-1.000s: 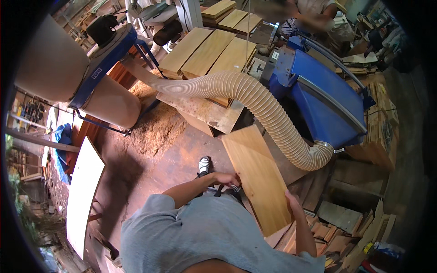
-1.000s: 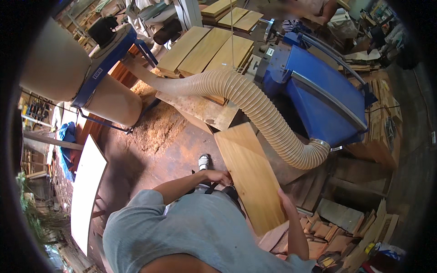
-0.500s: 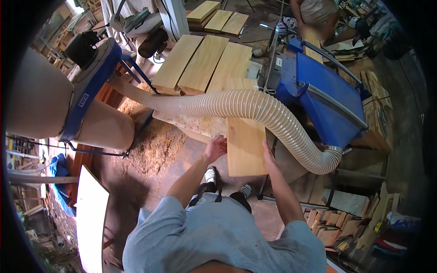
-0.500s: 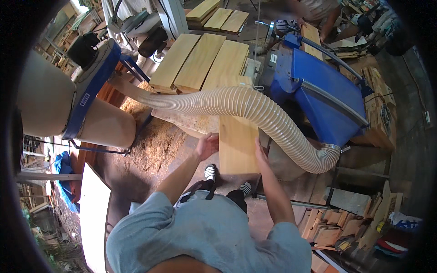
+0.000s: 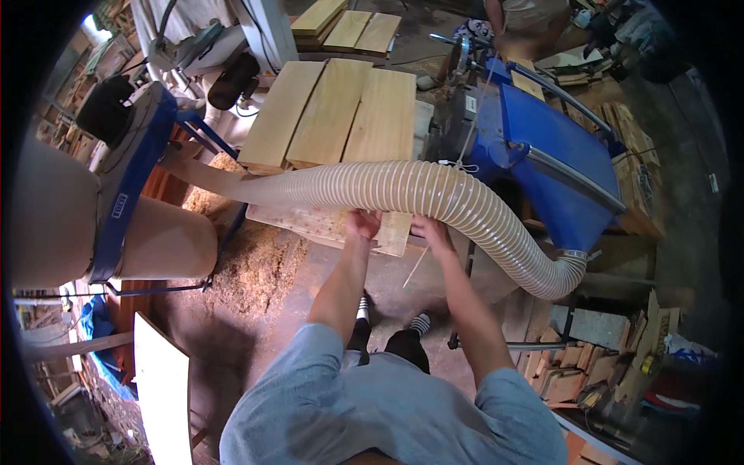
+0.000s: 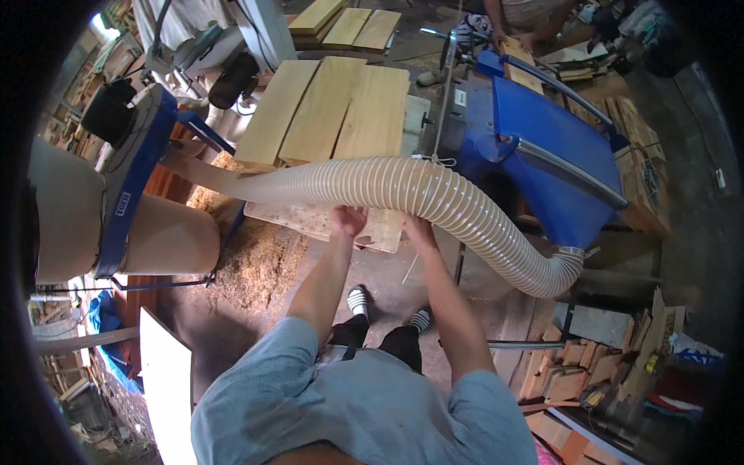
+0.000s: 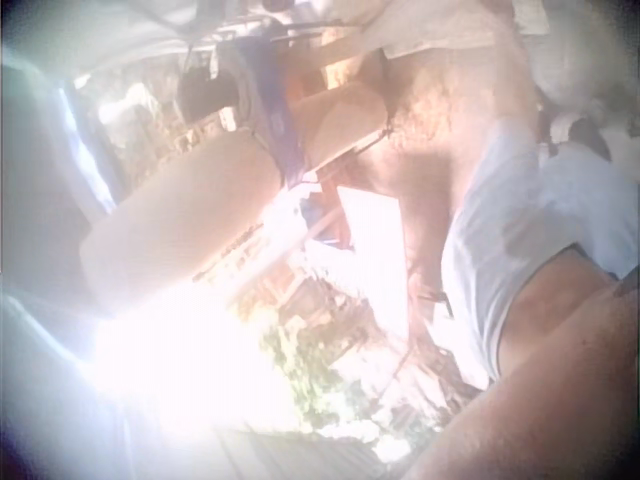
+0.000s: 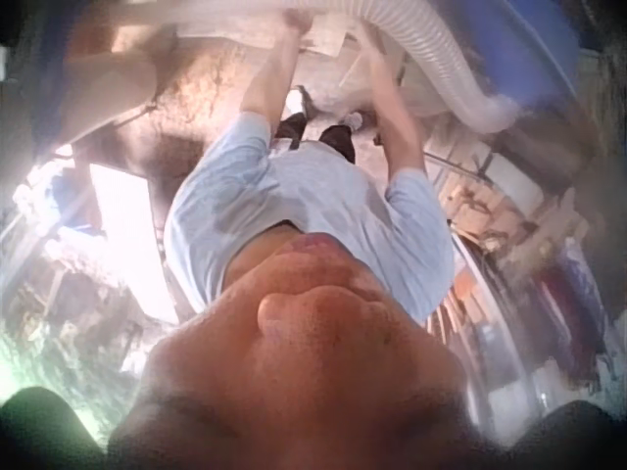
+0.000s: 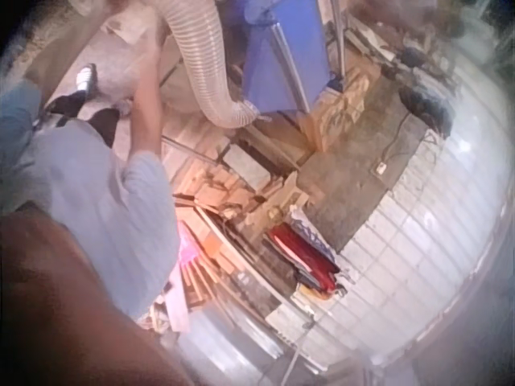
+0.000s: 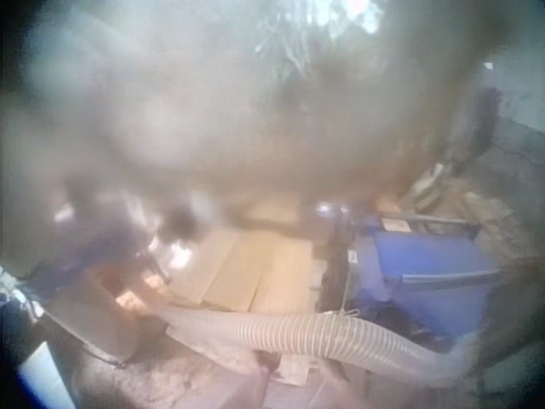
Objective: Feeding wooden boards one by one into a thickness planer for surfacing.
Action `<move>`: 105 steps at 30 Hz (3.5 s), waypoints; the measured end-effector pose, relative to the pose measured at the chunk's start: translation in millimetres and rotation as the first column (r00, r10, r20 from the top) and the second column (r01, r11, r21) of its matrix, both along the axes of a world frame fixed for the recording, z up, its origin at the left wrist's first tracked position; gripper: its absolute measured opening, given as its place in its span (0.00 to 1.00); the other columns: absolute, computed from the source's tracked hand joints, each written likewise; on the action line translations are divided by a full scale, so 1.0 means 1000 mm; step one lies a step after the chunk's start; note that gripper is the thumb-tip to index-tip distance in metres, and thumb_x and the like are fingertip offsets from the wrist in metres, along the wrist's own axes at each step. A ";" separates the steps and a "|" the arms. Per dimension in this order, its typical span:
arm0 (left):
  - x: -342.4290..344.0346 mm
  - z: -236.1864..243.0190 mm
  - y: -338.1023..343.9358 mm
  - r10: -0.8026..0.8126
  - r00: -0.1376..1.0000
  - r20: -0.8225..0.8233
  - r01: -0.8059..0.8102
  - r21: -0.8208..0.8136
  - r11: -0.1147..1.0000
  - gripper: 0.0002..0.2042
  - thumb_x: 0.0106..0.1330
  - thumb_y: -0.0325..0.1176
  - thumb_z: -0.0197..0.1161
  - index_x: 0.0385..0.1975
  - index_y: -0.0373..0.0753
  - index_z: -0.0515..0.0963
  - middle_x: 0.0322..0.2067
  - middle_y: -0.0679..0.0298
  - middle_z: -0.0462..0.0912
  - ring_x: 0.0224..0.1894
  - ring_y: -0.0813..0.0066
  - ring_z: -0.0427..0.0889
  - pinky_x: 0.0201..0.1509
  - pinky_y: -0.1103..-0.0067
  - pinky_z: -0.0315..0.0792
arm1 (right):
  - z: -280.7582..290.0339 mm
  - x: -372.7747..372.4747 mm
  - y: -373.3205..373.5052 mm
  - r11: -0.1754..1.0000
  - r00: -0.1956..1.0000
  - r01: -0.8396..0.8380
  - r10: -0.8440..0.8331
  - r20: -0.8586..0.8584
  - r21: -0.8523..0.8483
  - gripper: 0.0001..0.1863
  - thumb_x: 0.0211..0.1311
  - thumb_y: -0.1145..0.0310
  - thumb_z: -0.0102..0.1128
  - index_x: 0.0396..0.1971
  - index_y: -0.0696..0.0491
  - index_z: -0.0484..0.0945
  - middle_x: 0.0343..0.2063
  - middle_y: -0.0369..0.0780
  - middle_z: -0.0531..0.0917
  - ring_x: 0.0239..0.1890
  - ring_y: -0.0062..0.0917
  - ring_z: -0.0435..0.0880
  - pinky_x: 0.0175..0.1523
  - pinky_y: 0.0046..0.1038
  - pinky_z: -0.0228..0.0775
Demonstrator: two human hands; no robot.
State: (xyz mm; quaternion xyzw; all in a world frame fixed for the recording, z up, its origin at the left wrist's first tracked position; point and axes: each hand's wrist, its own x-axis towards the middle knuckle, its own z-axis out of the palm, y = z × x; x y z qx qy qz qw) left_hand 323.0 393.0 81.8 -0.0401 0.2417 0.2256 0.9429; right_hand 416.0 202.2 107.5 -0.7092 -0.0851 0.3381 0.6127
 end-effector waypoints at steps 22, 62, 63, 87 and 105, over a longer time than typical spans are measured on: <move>-0.238 -0.131 -0.170 -0.025 -0.016 -1.000 0.892 -0.003 -0.452 0.16 0.64 0.43 0.52 0.46 0.44 0.78 0.45 0.63 0.82 0.46 0.68 0.78 0.51 0.68 0.72 | -0.044 0.017 -0.468 0.656 0.593 0.752 -0.717 -0.367 -0.066 0.21 0.67 0.57 0.48 0.55 0.51 0.68 0.45 0.38 0.80 0.42 0.30 0.81 0.43 0.32 0.77; -0.335 -0.099 -0.305 0.089 0.238 -0.967 0.967 0.244 0.076 0.19 0.62 0.39 0.57 0.49 0.36 0.79 0.45 0.59 0.83 0.41 0.67 0.81 0.46 0.74 0.75 | -0.077 0.149 -0.536 0.777 0.716 0.623 -0.518 -0.468 0.092 0.25 0.66 0.50 0.47 0.57 0.49 0.68 0.54 0.38 0.74 0.57 0.33 0.73 0.65 0.46 0.61; -0.335 -0.100 -0.305 0.077 0.223 -0.972 0.969 0.229 0.090 0.19 0.62 0.39 0.57 0.49 0.36 0.79 0.45 0.59 0.83 0.41 0.67 0.81 0.46 0.74 0.75 | -0.074 0.152 -0.540 0.828 0.751 0.560 -0.500 -0.431 0.013 0.26 0.66 0.51 0.46 0.58 0.50 0.66 0.53 0.39 0.74 0.56 0.34 0.73 0.64 0.45 0.61; -0.354 -0.056 -0.307 0.106 0.120 -0.987 0.987 0.130 0.091 0.20 0.60 0.44 0.56 0.46 0.39 0.81 0.50 0.53 0.80 0.55 0.57 0.76 0.60 0.70 0.68 | -0.077 0.214 -0.519 0.802 0.844 0.397 -0.510 -0.166 -0.445 0.29 0.69 0.48 0.40 0.65 0.46 0.60 0.63 0.37 0.64 0.63 0.30 0.66 0.60 0.37 0.63; -0.367 -0.058 -0.325 0.036 0.083 -0.996 0.982 0.088 0.167 0.20 0.60 0.44 0.55 0.48 0.41 0.80 0.51 0.55 0.80 0.56 0.57 0.75 0.62 0.70 0.67 | -0.066 0.206 -0.508 0.841 0.868 0.364 -0.462 -0.180 -0.401 0.31 0.69 0.45 0.40 0.65 0.48 0.60 0.62 0.39 0.66 0.62 0.31 0.67 0.61 0.35 0.63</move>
